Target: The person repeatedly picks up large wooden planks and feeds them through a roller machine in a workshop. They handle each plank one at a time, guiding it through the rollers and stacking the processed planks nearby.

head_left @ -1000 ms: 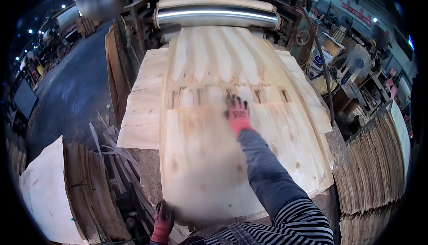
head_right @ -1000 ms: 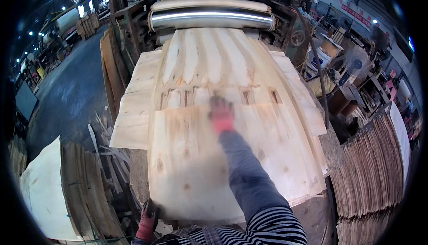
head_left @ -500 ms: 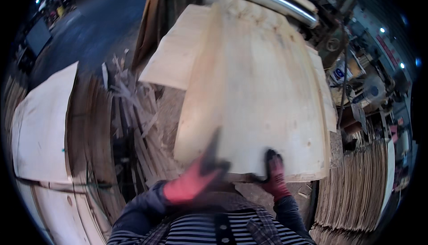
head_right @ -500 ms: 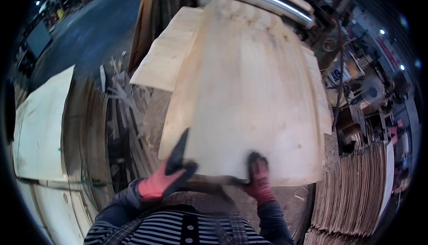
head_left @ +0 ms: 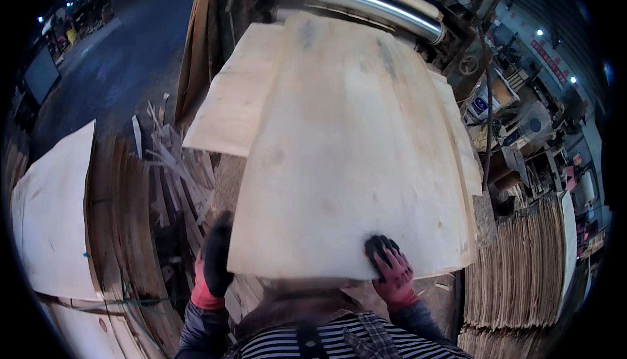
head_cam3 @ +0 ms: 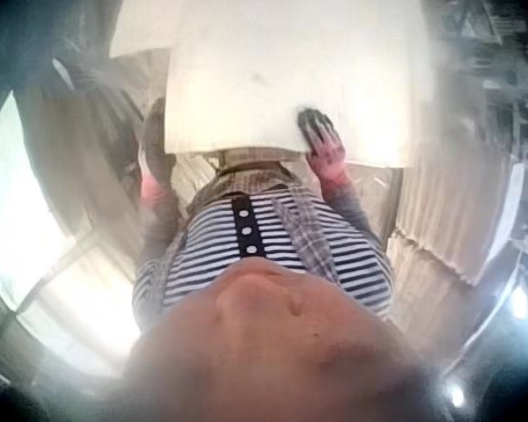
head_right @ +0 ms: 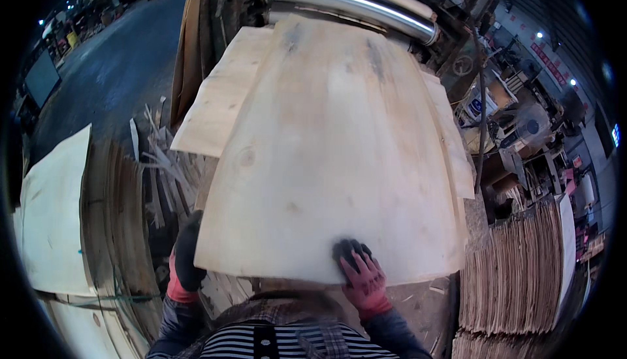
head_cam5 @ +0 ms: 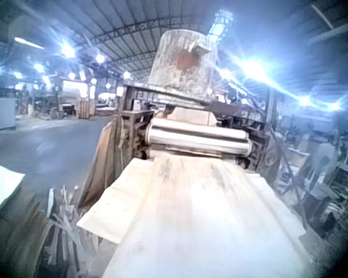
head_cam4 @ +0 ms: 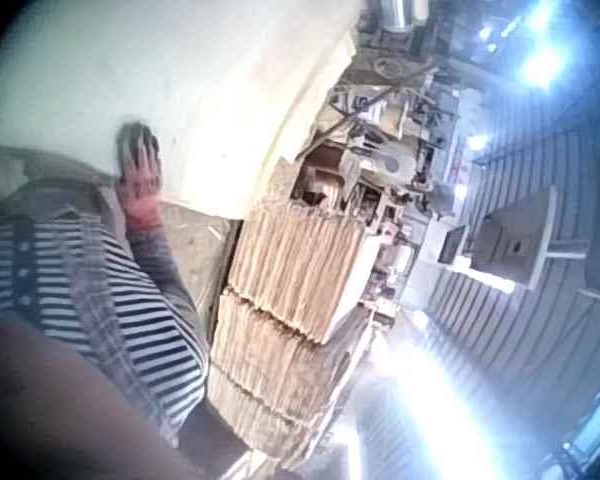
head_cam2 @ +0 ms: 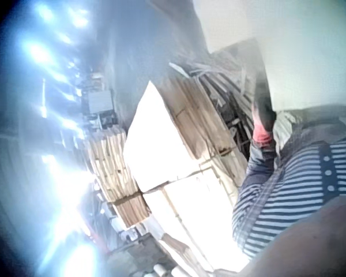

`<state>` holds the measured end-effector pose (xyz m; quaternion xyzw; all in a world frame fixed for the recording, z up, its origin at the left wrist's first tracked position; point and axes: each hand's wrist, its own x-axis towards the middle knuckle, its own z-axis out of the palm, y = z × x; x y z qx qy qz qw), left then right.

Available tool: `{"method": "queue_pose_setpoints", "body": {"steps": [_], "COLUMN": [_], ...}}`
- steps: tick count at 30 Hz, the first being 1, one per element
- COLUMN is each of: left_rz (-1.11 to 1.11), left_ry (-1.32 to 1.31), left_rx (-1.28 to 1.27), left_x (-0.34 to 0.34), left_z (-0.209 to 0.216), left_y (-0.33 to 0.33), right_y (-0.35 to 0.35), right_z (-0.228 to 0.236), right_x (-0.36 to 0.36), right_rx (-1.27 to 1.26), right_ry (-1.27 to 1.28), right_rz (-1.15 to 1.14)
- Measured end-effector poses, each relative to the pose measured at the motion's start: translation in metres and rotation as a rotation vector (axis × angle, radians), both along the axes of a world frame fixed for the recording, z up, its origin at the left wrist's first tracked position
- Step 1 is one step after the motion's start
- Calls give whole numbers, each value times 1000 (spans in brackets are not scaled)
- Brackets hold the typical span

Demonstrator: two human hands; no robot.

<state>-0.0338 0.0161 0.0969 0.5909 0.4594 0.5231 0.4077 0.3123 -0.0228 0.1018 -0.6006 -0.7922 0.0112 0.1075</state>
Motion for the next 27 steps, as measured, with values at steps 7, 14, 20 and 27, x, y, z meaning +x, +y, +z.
{"method": "queue_pose_setpoints", "body": {"steps": [7, 14, 20, 27], "left_rz": [226, 124, -61, -592], "left_ry": [413, 354, -437, -53], "left_rx": [-442, -305, -941, -717], "left_x": [14, 15, 16, 73], "left_z": [-149, -74, 12, 61], "left_y": [-4, 1, 18, 35], "right_y": [154, 309, 247, 14], "right_z": [-15, -42, -36, -101], "right_x": [22, 32, -10, 49], "right_rx": [45, 226, 64, -104], "right_ry": [38, 5, 78, 90], "right_rz": [-19, -105, 141, 354]}}
